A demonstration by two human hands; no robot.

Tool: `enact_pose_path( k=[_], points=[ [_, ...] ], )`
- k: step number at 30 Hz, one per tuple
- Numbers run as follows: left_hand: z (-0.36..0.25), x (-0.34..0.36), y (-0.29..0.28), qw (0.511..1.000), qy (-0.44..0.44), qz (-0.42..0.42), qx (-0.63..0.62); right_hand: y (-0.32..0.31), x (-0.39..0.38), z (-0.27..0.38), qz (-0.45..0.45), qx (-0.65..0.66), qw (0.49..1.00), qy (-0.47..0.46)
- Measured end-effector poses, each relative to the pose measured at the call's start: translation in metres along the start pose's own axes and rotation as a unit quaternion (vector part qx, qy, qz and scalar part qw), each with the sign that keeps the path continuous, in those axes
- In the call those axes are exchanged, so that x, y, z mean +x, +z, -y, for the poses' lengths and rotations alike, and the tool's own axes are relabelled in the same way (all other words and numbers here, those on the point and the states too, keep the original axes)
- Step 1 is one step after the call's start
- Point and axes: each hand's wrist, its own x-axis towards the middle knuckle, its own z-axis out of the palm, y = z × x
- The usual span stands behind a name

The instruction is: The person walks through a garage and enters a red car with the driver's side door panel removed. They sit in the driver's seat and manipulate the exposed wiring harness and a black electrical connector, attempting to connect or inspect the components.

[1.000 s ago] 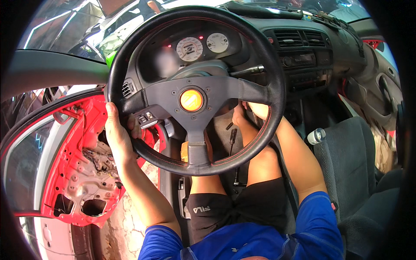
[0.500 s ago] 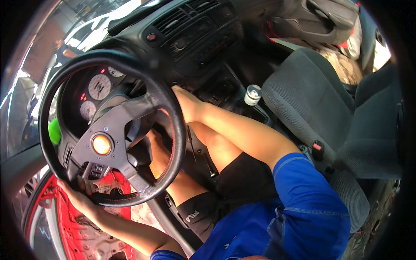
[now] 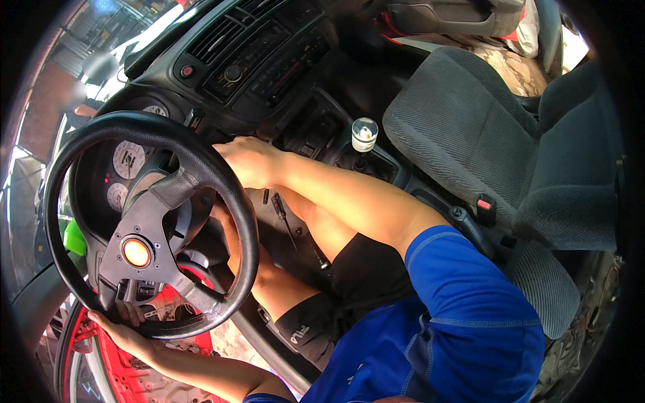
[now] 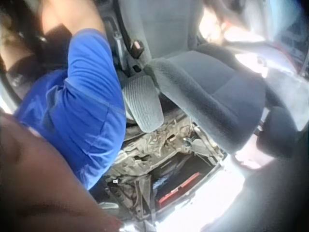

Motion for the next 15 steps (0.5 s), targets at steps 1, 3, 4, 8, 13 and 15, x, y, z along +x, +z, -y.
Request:
enact_pose_path(
  k=[1, 3, 4, 8, 13, 15],
  points=[
    [0.0, 0.001, -0.004, 1.0, -0.003, 0.007, 0.0, -0.002, 0.001, 0.003, 0.004, 0.015, 1.0, 0.009],
    [0.001, 0.001, -0.004, 1.0, -0.005, -0.004, 0.002, -0.002, 0.001, 0.003, 0.01, 0.009, 1.0, 0.013],
    [0.001, 0.001, -0.002, 1.0, -0.005, -0.01, 0.002, -0.002, 0.002, 0.002, 0.013, 0.006, 1.0, 0.014],
    [-0.005, 0.0, -0.003, 1.0, -0.006, -0.02, -0.005, -0.003, 0.005, 0.007, 0.022, 0.033, 0.999, 0.015],
    [0.001, -0.002, 0.003, 1.0, -0.003, -0.014, -0.024, -0.009, 0.002, 0.004, 0.017, 0.037, 0.999, -0.012],
    [0.001, -0.002, 0.0, 1.0, 0.004, -0.001, -0.025, -0.011, 0.001, 0.005, 0.016, 0.042, 0.999, -0.008]
  ],
)
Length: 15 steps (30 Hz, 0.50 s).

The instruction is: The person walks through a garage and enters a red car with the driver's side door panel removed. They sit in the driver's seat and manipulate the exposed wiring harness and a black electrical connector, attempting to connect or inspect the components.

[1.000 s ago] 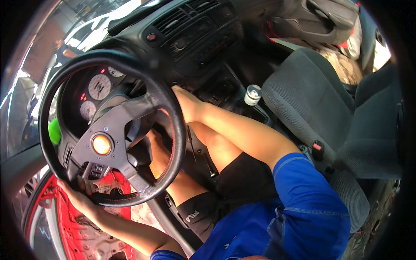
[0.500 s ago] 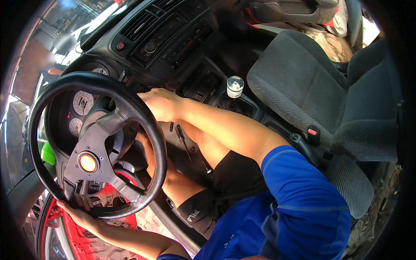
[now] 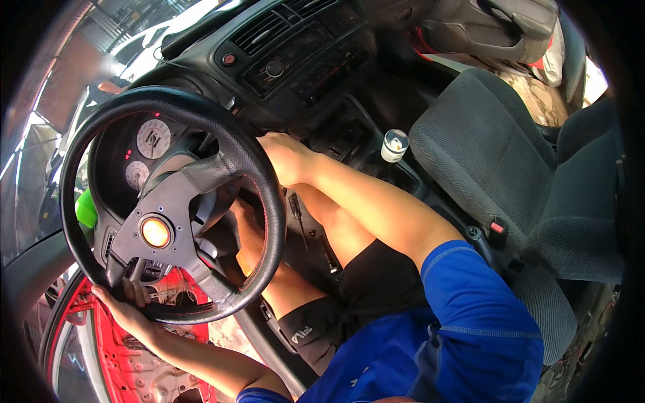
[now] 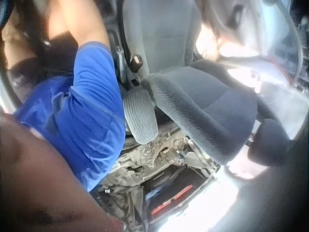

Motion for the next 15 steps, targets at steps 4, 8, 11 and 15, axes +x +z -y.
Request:
enact_pose_path(
  k=[4, 8, 11, 15],
  points=[
    [0.0025, 0.0036, -0.0062, 1.0, 0.005, 0.02, 0.0, -0.0014, 0.0013, -0.0027, 0.02, -0.013, 1.0, -0.01],
    [-0.0004, 0.0012, -0.0014, 1.0, -0.004, 0.008, 0.003, -0.0019, 0.0005, -0.0024, 0.028, -0.005, 1.0, 0.012],
    [-0.0015, -0.0003, -0.0022, 1.0, -0.002, 0.004, 0.01, -0.0026, -0.0003, 0.0019, 0.025, -0.002, 1.0, 0.014],
    [0.0024, 0.0026, -0.0053, 1.0, -0.016, 0.01, -0.006, -0.0029, -0.0017, 0.0, 0.015, -0.006, 1.0, 0.001]
  ],
)
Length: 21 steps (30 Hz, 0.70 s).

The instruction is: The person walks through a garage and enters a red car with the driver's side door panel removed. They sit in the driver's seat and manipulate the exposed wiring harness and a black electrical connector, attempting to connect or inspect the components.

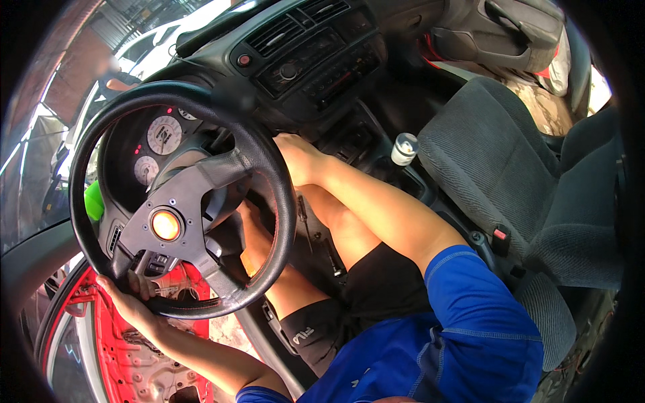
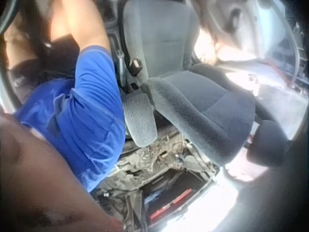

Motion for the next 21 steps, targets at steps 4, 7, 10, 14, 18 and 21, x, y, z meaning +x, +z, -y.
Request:
enact_pose_path(
  k=[4, 7, 10, 14, 18, 21],
  points=[
    [0.003, -0.007, 0.005, 1.0, 0.006, 0.001, 0.003, 0.003, 0.001, -0.004, -0.017, 0.001, 1.0, -0.013],
    [0.013, -0.01, -0.005, 1.0, -0.014, -0.003, -0.017, -0.001, 0.005, 0.0, 0.028, -0.022, 0.999, 0.033],
    [0.014, -0.005, -0.012, 0.999, -0.028, 0.003, -0.035, 0.006, 0.005, 0.005, -0.055, 0.03, 0.998, 0.008],
    [0.011, -0.004, -0.016, 0.999, -0.027, -0.007, -0.015, 0.003, -0.006, 0.018, -0.075, 0.059, 0.995, 0.015],
    [0.005, -0.011, 0.001, 1.0, -0.01, 0.003, -0.012, 0.01, -0.022, 0.008, -0.093, 0.11, 0.983, 0.112],
    [0.006, -0.014, 0.003, 0.999, -0.018, -0.03, -0.033, 0.007, -0.03, 0.019, -0.147, 0.005, 0.987, 0.066]
  ],
)
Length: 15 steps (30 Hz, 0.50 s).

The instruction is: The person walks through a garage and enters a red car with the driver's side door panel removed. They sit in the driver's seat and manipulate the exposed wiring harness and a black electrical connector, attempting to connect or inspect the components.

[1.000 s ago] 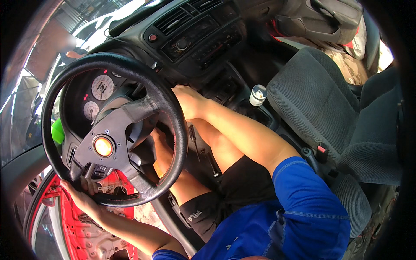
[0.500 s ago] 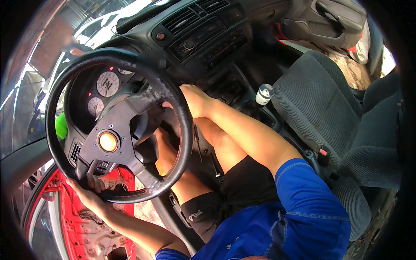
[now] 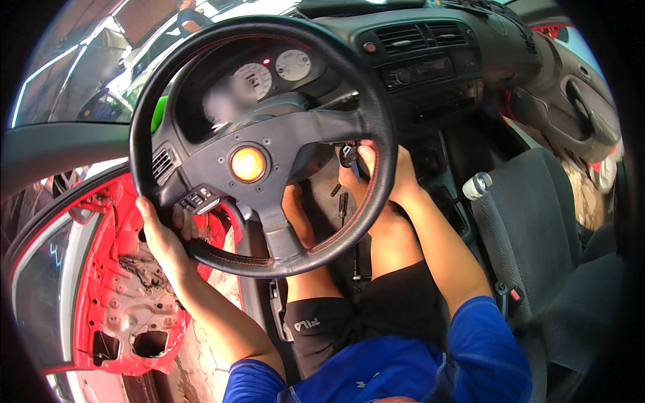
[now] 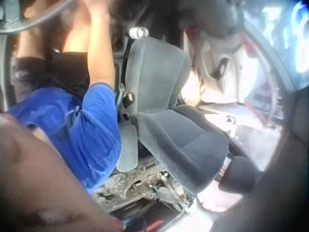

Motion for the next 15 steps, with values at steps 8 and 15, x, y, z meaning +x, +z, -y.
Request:
enact_pose_path(
  k=[8, 15],
  points=[
    [0.005, 0.001, 0.0, 1.0, 0.012, 0.016, 0.004, -0.018, -0.004, 0.018, -0.045, 0.114, 0.988, 0.09],
    [0.003, 0.003, -0.006, 1.0, 0.013, 0.008, -0.001, -0.027, 0.013, 0.055, -0.041, 0.28, 0.95, 0.134]
  ],
)
